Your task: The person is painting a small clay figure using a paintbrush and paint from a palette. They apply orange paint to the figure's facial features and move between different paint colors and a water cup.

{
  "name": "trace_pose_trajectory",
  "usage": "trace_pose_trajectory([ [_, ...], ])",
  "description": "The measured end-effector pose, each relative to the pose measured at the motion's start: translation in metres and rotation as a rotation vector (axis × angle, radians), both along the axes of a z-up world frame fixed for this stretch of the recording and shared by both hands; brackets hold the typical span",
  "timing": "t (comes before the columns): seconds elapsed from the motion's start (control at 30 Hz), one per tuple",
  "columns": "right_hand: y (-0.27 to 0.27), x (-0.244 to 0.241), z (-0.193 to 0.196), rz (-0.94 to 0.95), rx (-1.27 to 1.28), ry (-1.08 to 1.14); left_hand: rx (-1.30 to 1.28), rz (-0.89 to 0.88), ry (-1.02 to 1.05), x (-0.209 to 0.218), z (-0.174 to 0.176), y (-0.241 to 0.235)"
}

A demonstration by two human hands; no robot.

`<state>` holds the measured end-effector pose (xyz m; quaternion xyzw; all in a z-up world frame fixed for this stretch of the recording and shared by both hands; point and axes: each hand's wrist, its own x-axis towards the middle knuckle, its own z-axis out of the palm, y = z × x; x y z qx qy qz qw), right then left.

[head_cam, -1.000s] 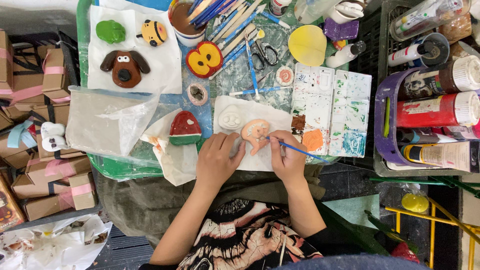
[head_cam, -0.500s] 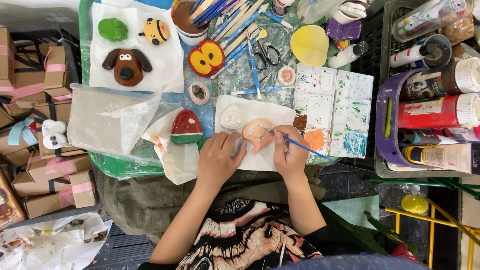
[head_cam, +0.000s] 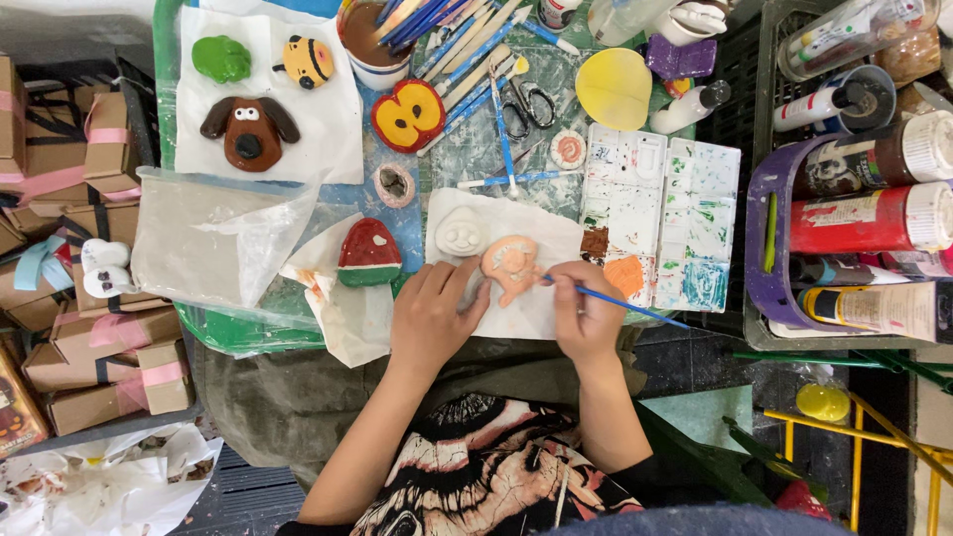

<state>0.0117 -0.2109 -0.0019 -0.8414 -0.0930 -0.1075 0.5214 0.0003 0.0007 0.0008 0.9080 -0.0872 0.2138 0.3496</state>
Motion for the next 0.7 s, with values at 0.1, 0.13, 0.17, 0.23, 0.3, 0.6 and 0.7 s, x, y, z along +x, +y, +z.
trace_pose_trajectory([
  [0.1,-0.011,-0.007,-0.010,-0.131,0.044,0.043,0.002,-0.001,-0.001,0.001,0.001,0.000],
  [0.13,-0.014,-0.011,-0.015,-0.158,0.006,0.027,0.002,-0.002,0.000,0.001,0.001,0.000],
  [0.17,-0.017,-0.015,-0.019,-0.186,-0.033,0.012,0.001,-0.003,0.002,0.001,0.002,0.000],
  [0.23,-0.013,-0.015,-0.032,-0.082,-0.011,-0.139,0.001,-0.007,0.007,0.000,0.002,0.000],
  [0.3,-0.011,-0.020,-0.033,-0.017,-0.021,-0.215,0.002,-0.019,0.011,0.000,0.003,0.000],
  [0.6,0.004,-0.025,-0.018,-0.048,-0.113,-0.170,0.007,-0.062,-0.030,-0.002,0.000,0.000],
  [0.7,0.001,-0.033,-0.022,-0.045,-0.049,-0.171,0.001,-0.135,-0.054,-0.003,0.001,0.002],
])
